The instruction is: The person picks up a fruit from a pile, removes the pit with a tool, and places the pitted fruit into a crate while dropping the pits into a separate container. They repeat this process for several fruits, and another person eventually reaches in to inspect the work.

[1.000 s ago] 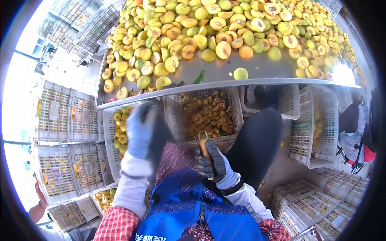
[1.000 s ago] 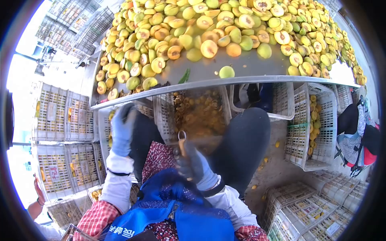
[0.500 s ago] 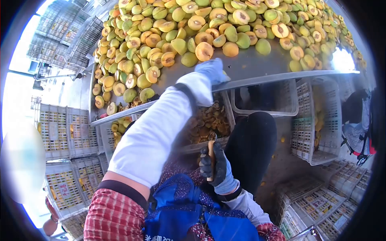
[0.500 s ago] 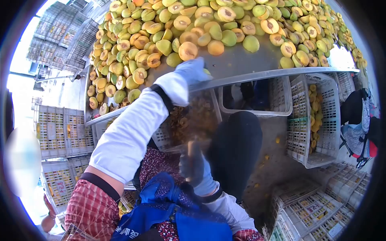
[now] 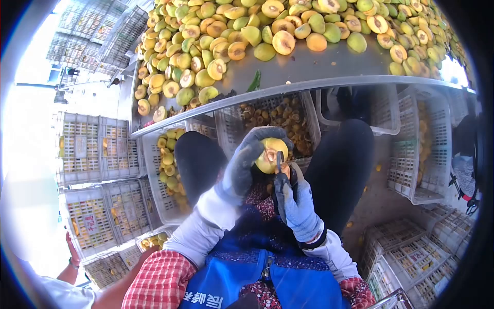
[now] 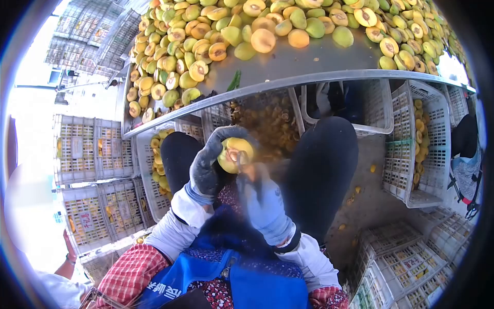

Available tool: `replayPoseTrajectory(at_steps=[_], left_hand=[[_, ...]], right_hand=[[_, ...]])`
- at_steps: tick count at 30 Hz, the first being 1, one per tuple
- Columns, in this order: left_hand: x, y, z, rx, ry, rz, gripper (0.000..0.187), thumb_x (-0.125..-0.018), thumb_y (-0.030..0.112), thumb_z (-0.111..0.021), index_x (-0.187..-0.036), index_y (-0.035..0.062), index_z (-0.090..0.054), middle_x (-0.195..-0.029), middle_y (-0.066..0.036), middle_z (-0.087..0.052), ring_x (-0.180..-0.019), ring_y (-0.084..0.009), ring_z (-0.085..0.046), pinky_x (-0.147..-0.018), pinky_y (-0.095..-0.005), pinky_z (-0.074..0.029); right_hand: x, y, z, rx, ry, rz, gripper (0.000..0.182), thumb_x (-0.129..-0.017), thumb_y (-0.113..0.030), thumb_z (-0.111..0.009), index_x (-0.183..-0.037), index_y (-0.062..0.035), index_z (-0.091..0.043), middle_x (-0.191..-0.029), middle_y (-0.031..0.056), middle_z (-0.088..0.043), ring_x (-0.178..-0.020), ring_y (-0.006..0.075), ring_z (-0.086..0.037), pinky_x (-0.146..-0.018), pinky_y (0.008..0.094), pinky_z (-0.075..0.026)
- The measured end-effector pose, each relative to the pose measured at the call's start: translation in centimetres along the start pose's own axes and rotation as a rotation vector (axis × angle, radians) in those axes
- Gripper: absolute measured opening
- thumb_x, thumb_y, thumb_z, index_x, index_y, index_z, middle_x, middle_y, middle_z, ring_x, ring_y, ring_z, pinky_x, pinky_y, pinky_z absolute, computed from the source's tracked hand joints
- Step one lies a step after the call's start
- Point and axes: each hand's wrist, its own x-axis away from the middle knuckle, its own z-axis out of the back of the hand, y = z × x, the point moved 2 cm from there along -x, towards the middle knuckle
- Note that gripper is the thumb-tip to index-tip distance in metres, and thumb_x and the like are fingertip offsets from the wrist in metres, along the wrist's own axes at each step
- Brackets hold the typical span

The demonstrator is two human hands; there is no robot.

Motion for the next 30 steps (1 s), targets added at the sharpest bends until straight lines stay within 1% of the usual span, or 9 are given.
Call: replayPoseTrajectory(at_steps=[1,2,6,18,22,24,27,28,30], left_hand=[[0.6,-0.3,0.3,0.083,0.079,0.014,0.047,-0.091,0.037,-0.053,-0.119,-0.0012,-0.050,-0.106,-0.011,-0.059,-0.096,-0.0164,-0.058,-0.085,-0.0290,-0.047],[1.0,0.1,0.2,-0.094,0.115,-0.017,0.040,-0.096,0.032,-0.043,-0.115,-0.0035,-0.051,-0.103,-0.014,-0.059,-0.092,-0.0207,-0.060,-0.080,-0.0312,-0.050],[2.3,0.9,-0.5,-0.146,0.159,-0.109,0.036,-0.098,0.027,-0.041,-0.110,-0.0037,-0.055,-0.098,-0.010,-0.061,-0.085,-0.0161,-0.060,-0.078,-0.0283,-0.049],[4.3,1.3,-0.8,-0.610,0.151,-0.346,0.031,-0.098,0.022,-0.040,-0.109,-0.0020,-0.056,-0.098,-0.006,-0.060,-0.088,-0.0124,-0.056,-0.080,-0.0259,-0.044],[4.6,0.6,-0.7,-0.513,0.158,-0.318,0.032,-0.096,0.024,-0.045,-0.110,-0.0037,-0.053,-0.095,-0.007,-0.058,-0.085,-0.0104,-0.053,-0.076,-0.0228,-0.043],[3.9,0.9,0.0,-0.464,0.026,-0.177,0.037,-0.097,0.028,-0.044,-0.113,-0.0031,-0.054,-0.107,-0.008,-0.059,-0.095,-0.0131,-0.056,-0.084,-0.0261,-0.043],[2.9,0.7,1.8,-0.237,-0.172,-0.084,0.039,-0.095,0.030,-0.047,-0.115,-0.0034,-0.053,-0.111,-0.010,-0.058,-0.097,-0.0131,-0.055,-0.086,-0.0255,-0.043],[2.9,0.2,2.2,-0.268,-0.107,-0.127,0.036,-0.094,0.027,-0.050,-0.112,-0.0031,-0.055,-0.107,-0.009,-0.060,-0.094,-0.0120,-0.055,-0.084,-0.0247,-0.043],[3.0,-0.1,2.0,-0.372,-0.027,-0.101,0.034,-0.094,0.026,-0.050,-0.110,-0.0030,-0.056,-0.103,-0.009,-0.061,-0.093,-0.0118,-0.056,-0.084,-0.0246,-0.043]], right_hand=[[0.1,-0.4,-0.3,0.333,-0.004,0.115,0.015,-0.090,-0.008,-0.047,-0.103,-0.0012,-0.049,-0.075,0.0131,-0.058,-0.064,0.0265,-0.060,-0.056,0.0354,-0.044],[-0.2,-0.9,-0.4,0.428,-0.025,0.158,0.016,-0.087,-0.010,-0.049,-0.101,-0.0023,-0.048,-0.068,0.0181,-0.055,-0.061,0.0377,-0.059,-0.052,0.0401,-0.044],[0.5,-2.0,-1.4,0.642,-0.013,0.221,0.018,-0.086,-0.014,-0.053,-0.099,-0.0029,-0.047,-0.068,0.0189,-0.056,-0.061,0.0393,-0.059,-0.051,0.0427,-0.044],[2.3,-1.2,-3.0,0.631,0.016,0.419,0.033,-0.082,-0.013,-0.053,-0.110,0.0031,-0.045,-0.071,0.0211,-0.056,-0.061,0.0388,-0.058,-0.053,0.0411,-0.045],[3.3,1.4,-2.3,0.516,0.071,0.410,0.033,-0.083,-0.013,-0.052,-0.112,0.0036,-0.046,-0.075,0.0206,-0.058,-0.066,0.0386,-0.059,-0.057,0.0415,-0.045],[2.7,1.4,-1.6,0.298,-0.030,0.132,0.030,-0.084,-0.013,-0.051,-0.110,0.0023,-0.049,-0.077,0.0203,-0.058,-0.070,0.0373,-0.060,-0.060,0.0419,-0.046],[2.1,0.2,-1.8,0.480,-0.105,0.150,0.029,-0.085,-0.013,-0.052,-0.110,0.0012,-0.050,-0.075,0.0186,-0.059,-0.066,0.0341,-0.060,-0.060,0.0411,-0.046],[2.3,-0.5,-1.9,0.462,-0.129,0.066,0.030,-0.087,-0.013,-0.052,-0.113,0.0012,-0.050,-0.081,0.0185,-0.060,-0.071,0.0324,-0.060,-0.063,0.0408,-0.046],[3.1,3.4,-1.6,0.444,-0.057,0.146,0.030,-0.089,-0.013,-0.051,-0.116,0.0011,-0.049,-0.084,0.0185,-0.060,-0.074,0.0304,-0.060,-0.063,0.0406,-0.047]])
